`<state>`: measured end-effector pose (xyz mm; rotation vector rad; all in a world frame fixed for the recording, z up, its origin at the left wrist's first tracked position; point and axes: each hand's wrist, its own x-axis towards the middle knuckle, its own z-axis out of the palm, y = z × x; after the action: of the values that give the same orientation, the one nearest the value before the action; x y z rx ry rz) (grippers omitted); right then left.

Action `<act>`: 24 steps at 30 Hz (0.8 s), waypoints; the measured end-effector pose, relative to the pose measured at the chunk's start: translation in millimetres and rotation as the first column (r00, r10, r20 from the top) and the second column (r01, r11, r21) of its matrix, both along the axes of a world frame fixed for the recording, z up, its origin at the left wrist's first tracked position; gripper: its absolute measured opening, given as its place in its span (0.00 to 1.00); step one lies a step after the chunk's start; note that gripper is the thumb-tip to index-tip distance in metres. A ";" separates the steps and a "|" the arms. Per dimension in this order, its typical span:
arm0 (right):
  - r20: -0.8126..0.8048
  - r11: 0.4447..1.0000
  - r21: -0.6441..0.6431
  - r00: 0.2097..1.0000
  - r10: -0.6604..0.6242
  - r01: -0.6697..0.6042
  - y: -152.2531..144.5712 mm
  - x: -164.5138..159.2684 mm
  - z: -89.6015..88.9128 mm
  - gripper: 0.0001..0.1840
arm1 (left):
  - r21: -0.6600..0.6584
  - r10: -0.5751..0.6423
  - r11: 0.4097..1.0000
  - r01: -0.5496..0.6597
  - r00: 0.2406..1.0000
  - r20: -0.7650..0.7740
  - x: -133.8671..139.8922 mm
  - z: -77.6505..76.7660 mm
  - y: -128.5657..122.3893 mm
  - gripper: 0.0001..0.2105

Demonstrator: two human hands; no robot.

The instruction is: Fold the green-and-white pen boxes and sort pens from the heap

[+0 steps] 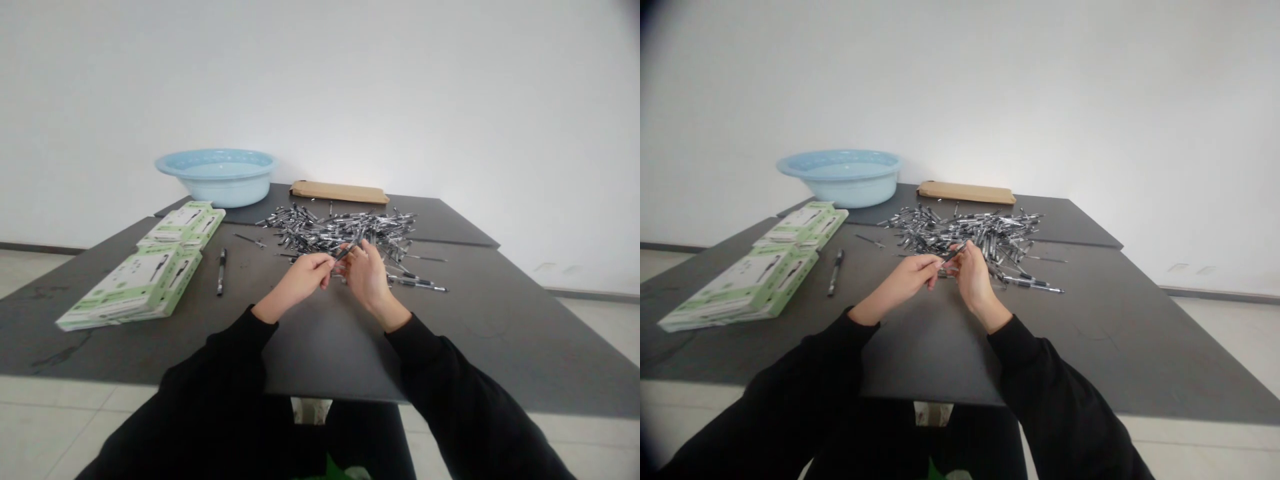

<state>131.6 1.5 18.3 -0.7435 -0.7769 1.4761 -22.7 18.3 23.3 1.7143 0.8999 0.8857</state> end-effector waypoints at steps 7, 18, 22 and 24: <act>0.319 0.987 0.087 0.943 0.098 -0.132 1.5 1.7 -9.7 0.20 | 0.275 0.605 0.796 -0.539 0.692 -0.395 -98.1 25.1 -6.8 0.13; 0.607 0.920 0.240 0.788 0.106 -0.308 -12.7 -13.3 -11.9 0.17 | 0.504 0.709 0.610 -0.611 0.138 -0.692 -154.5 3.1 -6.8 0.17; 0.646 0.917 0.248 0.758 0.084 -0.312 -11.5 -13.3 -14.9 0.17 | 0.511 0.701 0.601 -0.614 0.098 -0.707 -149.6 -2.2 4.8 0.14; 0.681 0.909 0.256 0.729 0.073 -0.330 -12.5 -14.0 -14.9 0.16 | 0.503 0.683 0.609 -0.614 0.083 -0.725 -148.7 -4.3 10.1 0.13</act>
<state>117.6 -11.0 3.4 -0.9223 -1.6842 1.1890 -171.3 28.5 19.0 1.7731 2.6029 0.4200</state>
